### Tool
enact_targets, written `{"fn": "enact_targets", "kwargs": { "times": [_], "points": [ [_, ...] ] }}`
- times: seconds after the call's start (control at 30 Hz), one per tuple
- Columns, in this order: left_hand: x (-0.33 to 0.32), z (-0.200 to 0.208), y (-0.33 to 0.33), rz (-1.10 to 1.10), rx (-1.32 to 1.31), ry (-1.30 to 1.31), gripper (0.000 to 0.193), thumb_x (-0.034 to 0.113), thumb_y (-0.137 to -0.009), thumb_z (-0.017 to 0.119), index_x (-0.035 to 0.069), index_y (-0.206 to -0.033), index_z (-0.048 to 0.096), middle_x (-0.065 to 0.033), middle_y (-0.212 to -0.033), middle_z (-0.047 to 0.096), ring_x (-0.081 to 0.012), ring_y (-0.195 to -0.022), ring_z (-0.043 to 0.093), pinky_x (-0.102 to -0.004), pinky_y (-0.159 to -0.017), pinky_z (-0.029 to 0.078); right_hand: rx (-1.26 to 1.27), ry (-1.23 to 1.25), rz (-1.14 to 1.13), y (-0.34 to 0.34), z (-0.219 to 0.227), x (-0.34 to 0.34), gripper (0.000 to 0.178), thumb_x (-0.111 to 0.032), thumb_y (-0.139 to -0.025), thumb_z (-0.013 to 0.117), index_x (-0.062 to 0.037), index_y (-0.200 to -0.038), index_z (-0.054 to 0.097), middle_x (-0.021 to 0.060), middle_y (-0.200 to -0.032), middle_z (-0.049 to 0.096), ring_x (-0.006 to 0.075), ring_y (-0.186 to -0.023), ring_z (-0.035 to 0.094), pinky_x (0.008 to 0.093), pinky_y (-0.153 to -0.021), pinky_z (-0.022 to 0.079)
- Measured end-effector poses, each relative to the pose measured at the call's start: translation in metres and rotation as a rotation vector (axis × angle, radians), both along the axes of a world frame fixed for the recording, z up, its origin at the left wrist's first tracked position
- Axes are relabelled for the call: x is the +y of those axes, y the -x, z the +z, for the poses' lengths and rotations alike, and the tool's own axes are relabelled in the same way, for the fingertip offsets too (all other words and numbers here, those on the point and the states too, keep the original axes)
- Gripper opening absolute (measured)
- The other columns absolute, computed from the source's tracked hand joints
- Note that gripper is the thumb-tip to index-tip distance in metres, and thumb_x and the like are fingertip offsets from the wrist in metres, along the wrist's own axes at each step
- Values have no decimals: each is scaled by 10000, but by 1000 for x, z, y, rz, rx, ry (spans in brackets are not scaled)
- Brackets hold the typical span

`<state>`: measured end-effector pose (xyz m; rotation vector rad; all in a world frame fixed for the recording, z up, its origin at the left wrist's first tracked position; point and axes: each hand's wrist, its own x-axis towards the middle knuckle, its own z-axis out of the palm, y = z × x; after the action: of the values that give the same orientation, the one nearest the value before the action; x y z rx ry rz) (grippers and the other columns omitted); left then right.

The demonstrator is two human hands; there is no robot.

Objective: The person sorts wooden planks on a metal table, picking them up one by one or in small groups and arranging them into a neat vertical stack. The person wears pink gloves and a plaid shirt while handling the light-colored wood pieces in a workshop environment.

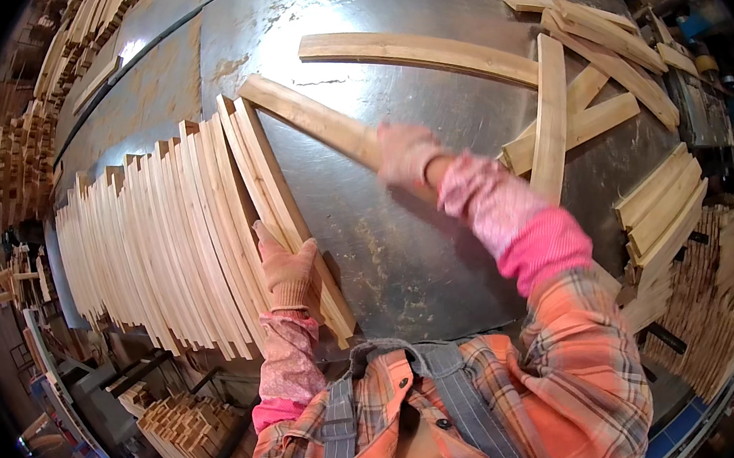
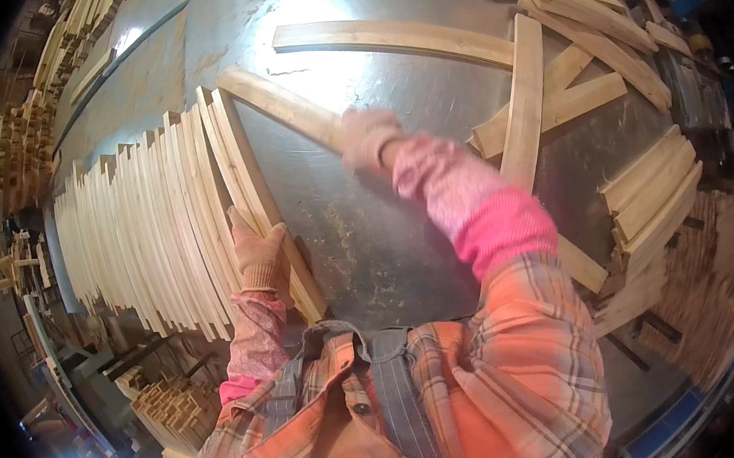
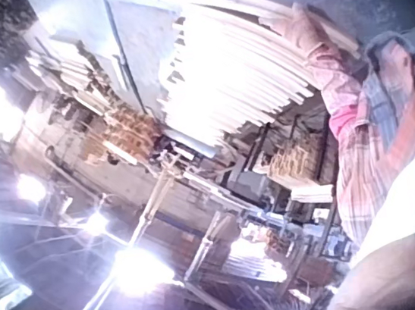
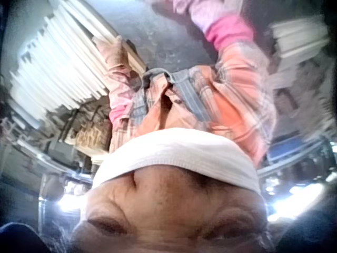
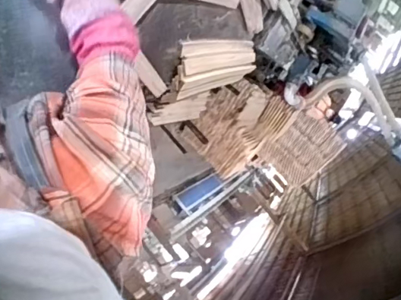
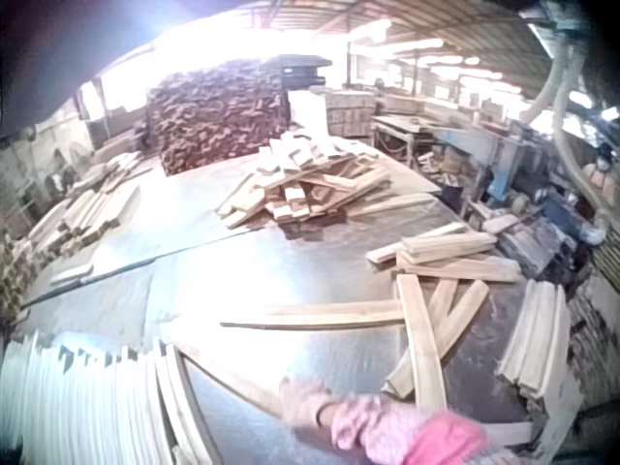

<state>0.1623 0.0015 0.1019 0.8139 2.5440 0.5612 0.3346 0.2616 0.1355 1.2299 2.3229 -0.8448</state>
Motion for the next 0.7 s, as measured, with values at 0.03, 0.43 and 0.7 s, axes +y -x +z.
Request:
{"fn": "enact_targets", "kwargs": {
  "times": [0.03,0.43,0.7],
  "points": [
    [-1,-2,1,6,-10,-16,1165,307,-759,873,14,-1639,168,-298,-1542,431,-456,-1373,501,-445,-1131,448,96,130,-38,-4,-3,-23,568,-293,-750,827,-55,-1228,633,179,-1122,739,339,-1026,727,456,-901,577],
    [28,26,-20,138,94,210,1197,323,-753,863,3,-1638,123,-258,-1575,402,-441,-1370,512,-451,-1133,454,157,-415,-87,-14,8,69,502,-207,-891,697,-45,-1359,611,245,-1349,646,402,-1247,633,486,-1061,513],
    [46,36,-29,162,86,224,1148,289,-760,836,7,-1633,146,-259,-1543,432,-440,-1327,545,-460,-1103,475,-106,-349,-90,-102,-7,193,602,-352,-785,801,-108,-1317,659,172,-1242,700,355,-1173,666,440,-997,532]
  ]
}}
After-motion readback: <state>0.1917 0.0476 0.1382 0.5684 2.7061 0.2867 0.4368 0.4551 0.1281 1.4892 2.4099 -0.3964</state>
